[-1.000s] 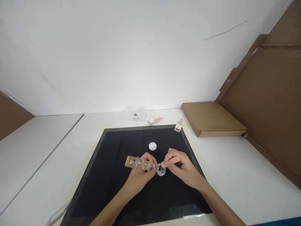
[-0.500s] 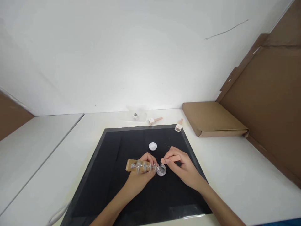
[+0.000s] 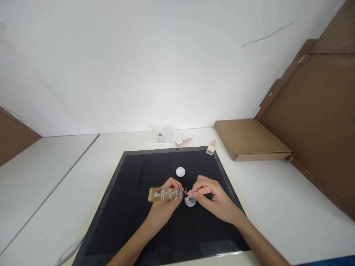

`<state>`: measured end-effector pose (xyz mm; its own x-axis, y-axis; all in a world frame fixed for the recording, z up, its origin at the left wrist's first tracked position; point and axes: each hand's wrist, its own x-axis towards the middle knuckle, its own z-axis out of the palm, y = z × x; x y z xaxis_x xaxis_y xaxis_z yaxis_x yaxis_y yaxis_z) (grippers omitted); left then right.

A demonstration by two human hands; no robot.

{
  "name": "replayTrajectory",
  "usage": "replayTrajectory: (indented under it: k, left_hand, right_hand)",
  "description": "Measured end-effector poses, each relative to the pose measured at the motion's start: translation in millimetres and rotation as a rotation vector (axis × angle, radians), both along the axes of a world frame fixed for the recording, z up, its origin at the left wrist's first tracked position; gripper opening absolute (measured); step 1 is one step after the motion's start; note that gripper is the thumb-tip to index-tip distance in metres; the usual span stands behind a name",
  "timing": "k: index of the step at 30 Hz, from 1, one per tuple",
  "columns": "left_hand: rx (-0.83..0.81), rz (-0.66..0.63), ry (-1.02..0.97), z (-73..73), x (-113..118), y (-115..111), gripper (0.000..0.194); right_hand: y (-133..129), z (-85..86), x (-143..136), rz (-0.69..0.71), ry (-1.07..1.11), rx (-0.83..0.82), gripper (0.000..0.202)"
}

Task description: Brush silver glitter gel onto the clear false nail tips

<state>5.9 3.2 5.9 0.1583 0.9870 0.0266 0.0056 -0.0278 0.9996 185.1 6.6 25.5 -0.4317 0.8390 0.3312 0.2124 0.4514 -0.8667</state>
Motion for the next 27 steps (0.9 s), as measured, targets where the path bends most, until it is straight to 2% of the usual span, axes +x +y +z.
replayTrajectory:
  k: [6, 12, 16, 22, 27]
  left_hand:
    - [0.063, -0.016, 0.083, -8.2, -1.3, -0.8, 0.019]
    - [0.076, -0.02, 0.115, -8.1, -1.0, 0.3, 0.02]
    - [0.078, -0.013, 0.058, -7.0, -0.8, 1.0, 0.02]
    - [0.039, -0.041, 0.015, -2.9, -2.0, 1.2, 0.021]
    - [0.012, -0.083, -0.024, -3.2, -1.9, -0.5, 0.023]
  right_hand:
    - [0.2, -3.7, 1.3, -0.033, -0.015, 0.01, 0.017]
    - [0.3, -5.5, 2.2, -0.08, 0.021, 0.0, 0.015]
    - [-0.5, -3.0, 2.6, -0.079, 0.052, 0.025, 0.016]
    - [-0.5, 0.4, 0.6, 0.007, 0.014, 0.035, 0.02]
    - [0.2, -0.4, 0.1, -0.057, -0.003, 0.028, 0.018]
